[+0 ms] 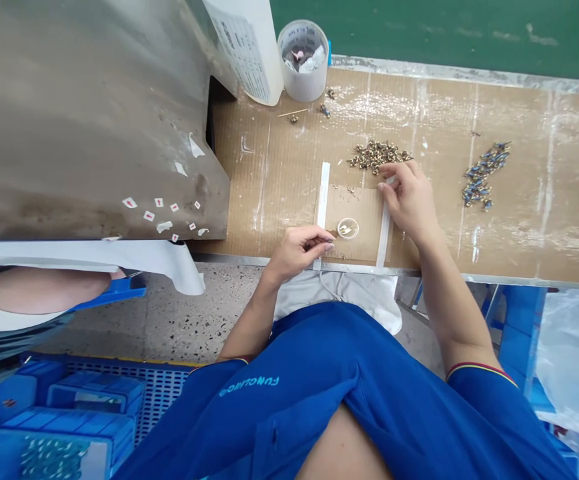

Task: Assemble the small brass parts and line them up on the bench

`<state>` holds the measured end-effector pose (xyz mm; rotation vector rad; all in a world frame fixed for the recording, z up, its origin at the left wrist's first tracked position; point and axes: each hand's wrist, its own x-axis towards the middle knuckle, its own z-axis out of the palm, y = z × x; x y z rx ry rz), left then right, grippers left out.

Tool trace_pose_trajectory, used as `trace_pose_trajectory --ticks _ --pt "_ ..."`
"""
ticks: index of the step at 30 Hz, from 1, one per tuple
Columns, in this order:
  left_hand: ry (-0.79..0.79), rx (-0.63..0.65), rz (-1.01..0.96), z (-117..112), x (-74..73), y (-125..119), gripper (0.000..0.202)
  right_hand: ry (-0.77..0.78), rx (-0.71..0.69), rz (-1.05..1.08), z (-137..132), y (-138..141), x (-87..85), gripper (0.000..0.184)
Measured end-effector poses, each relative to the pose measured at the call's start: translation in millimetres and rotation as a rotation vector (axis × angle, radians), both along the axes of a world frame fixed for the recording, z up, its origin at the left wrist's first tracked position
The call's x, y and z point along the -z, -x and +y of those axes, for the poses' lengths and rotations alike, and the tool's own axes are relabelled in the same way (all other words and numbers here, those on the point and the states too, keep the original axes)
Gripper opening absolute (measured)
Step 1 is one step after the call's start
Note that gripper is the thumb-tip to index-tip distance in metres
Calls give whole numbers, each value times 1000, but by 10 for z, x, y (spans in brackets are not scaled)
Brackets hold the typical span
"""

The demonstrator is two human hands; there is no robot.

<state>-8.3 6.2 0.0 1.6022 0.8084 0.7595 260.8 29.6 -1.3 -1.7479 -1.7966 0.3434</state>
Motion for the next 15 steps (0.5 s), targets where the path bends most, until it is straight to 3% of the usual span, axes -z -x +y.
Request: trace_pose_trajectory --ticks 4,9,15 --pt "7 -13 -9 -1 -11 -10 18 39 -29 -63 162 -38 28 20" --pt "-8 -17 -27 -9 -13 -7 15 62 -61 -79 165 8 18 15" --pt "-1 -19 -17 -12 -20 -8 17 29 2 -39 169 -13 143 22"
